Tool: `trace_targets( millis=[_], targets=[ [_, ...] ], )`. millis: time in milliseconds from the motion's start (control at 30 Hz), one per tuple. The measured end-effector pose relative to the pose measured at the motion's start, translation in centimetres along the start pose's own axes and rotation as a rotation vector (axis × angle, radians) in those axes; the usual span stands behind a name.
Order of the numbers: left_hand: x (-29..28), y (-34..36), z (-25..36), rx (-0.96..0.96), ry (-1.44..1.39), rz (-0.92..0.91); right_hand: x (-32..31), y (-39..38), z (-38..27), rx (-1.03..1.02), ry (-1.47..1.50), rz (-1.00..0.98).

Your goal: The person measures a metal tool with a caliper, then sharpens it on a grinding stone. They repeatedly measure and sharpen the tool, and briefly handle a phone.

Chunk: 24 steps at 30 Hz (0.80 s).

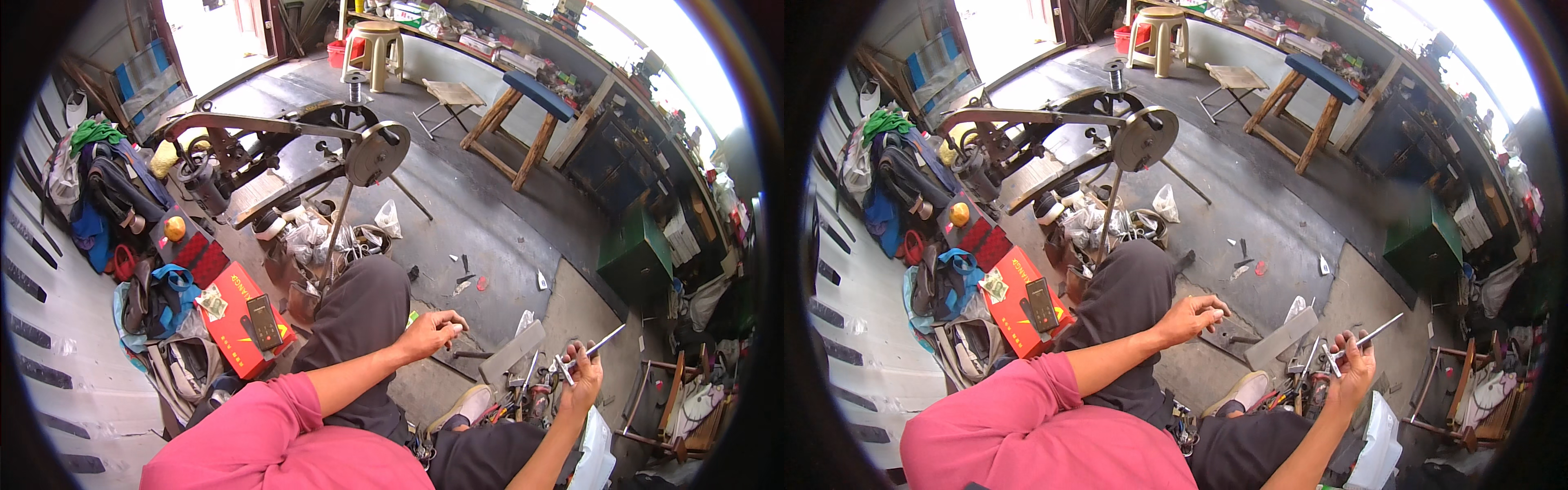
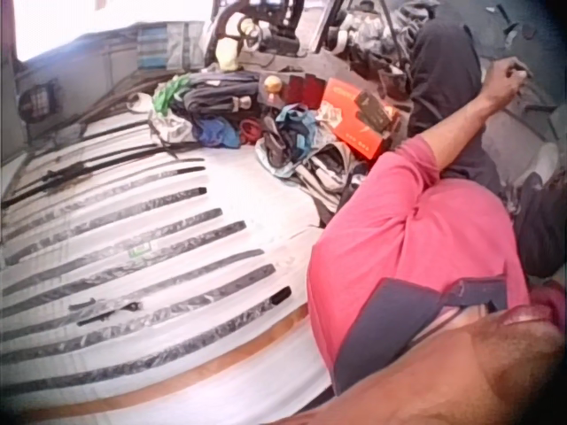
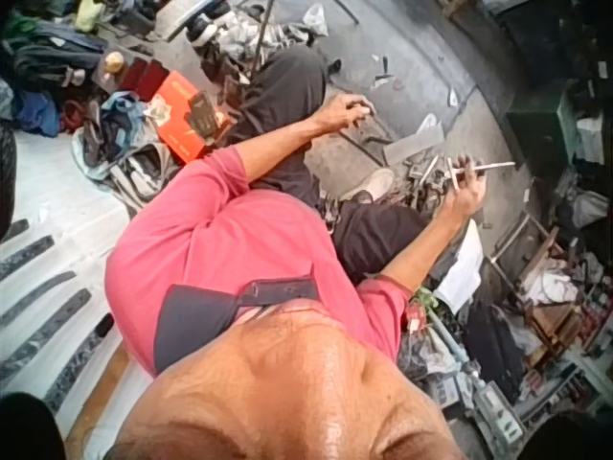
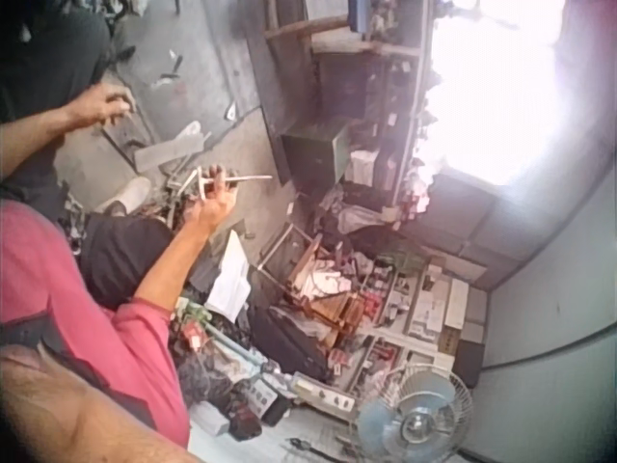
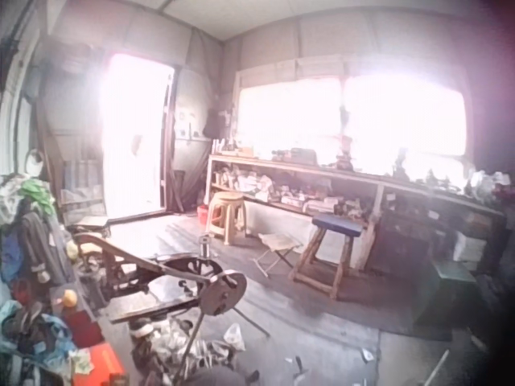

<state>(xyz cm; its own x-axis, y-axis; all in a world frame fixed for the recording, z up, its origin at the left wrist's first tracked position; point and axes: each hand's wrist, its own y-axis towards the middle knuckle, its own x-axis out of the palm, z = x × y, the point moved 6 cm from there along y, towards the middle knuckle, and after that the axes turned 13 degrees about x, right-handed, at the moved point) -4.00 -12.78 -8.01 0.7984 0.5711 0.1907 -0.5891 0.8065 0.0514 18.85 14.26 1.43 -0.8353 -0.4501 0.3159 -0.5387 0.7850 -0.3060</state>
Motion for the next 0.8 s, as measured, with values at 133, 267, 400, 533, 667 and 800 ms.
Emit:
trace_targets(
  millis=[133,267,400,533,667,800],
  targets=[
    [0.2,-0.2,0.8,-0.014,-0.006,0.034,0.1,-0.1,0.0,0.007,-0.027,0.004],
    [0.2,-0.1,1.3,-0.012,0.018,0.046,0.2,-0.2,-0.1,0.005,-0.03,0.002],
    [0.2,-0.2,1.2,-0.036,0.014,0.043,0.5,-0.3,-0.1,-0.017,-0.022,0.031],
    [0.1,-0.1,0.8,-0.019,0.01,0.057,0.6,-0.4,-0.2,0.0,-0.019,0.028],
    [-0.2,0.0,0.4,-0.031,0.05,-0.022,0.9,-0.8,-0.5,0.018,-0.018,0.003],
    [0.1,0.0,0.8,-0.037,0.001,0.041,0.7,-0.5,-0.3,0.012,0.007,0.027]
  ],
)
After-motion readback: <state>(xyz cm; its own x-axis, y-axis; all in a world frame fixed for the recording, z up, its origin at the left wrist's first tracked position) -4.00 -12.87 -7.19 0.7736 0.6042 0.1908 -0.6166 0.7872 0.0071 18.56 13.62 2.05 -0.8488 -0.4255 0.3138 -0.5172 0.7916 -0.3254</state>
